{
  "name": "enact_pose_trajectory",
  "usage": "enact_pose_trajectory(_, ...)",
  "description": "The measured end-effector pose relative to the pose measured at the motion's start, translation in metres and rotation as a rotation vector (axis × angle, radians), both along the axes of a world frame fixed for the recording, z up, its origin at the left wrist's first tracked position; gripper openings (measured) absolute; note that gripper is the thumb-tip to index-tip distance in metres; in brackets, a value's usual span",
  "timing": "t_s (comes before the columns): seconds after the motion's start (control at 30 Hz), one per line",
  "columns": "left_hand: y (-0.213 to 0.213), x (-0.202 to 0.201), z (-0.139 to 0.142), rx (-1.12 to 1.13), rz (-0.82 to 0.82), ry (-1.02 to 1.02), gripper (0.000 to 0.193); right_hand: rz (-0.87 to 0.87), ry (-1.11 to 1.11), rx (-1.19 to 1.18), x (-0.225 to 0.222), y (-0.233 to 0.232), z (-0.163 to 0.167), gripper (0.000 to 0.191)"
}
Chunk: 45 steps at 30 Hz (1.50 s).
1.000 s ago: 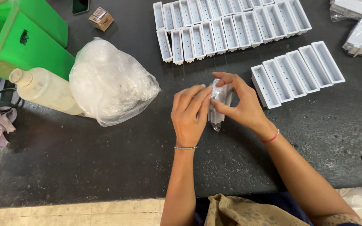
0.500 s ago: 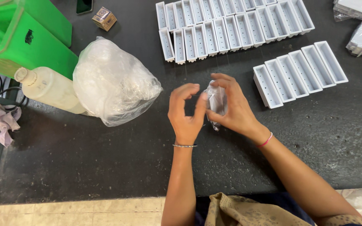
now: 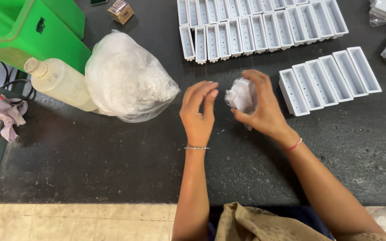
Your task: The person repeatedly picks up small white plastic trays, places them into clear plastic bags, and sets the packaged units aside on the table. The person also moves a large bag of plastic bags and a green bin to access more packaging material. The task continues with consistent pick-and-place motions throughout the clip.
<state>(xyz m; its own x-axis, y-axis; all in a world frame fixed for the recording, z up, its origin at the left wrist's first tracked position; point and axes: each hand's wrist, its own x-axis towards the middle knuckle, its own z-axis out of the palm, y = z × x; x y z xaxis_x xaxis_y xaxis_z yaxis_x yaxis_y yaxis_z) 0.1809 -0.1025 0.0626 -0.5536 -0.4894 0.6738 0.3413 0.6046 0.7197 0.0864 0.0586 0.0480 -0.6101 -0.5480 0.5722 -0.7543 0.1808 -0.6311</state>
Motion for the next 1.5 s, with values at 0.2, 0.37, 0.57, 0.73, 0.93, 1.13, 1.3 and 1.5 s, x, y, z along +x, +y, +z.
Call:
enact_pose_trajectory(0.2,0.017,0.005,0.012,-0.309,-0.006,-0.042,0.021,0.024,-0.092,0.014,0.007,-0.002,0.001,0.086)
enact_pose_trajectory(0.37,0.012,0.004,0.008,-0.260,0.064,-0.127,0.025,0.024,-0.059,0.010,0.008,-0.001,0.005,0.086)
enact_pose_trajectory(0.57,0.010,0.001,0.009,-0.190,-0.004,-0.080,0.021,0.003,-0.075,0.011,0.009,-0.002,0.007,0.085)
enact_pose_trajectory(0.73,0.024,0.002,0.009,-0.208,-0.032,-0.047,0.023,-0.001,-0.051,0.002,0.007,-0.002,0.006,0.083)
enact_pose_trajectory(0.93,0.019,0.000,0.005,-0.221,0.008,-0.110,0.023,0.011,-0.075,0.013,0.010,-0.004,0.006,0.081)
enact_pose_trajectory(1.13,0.012,0.000,0.005,-0.209,0.002,-0.135,0.020,-0.005,-0.061,0.032,0.009,-0.004,0.008,0.083)
enact_pose_trajectory(1.3,0.010,0.001,0.006,-0.162,-0.020,-0.203,0.017,0.005,-0.052,0.030,0.009,-0.003,0.008,0.084)
enact_pose_trajectory(1.5,0.008,-0.004,0.009,-0.344,0.034,-0.196,0.012,0.007,-0.038,0.039,0.007,0.002,0.009,0.084)
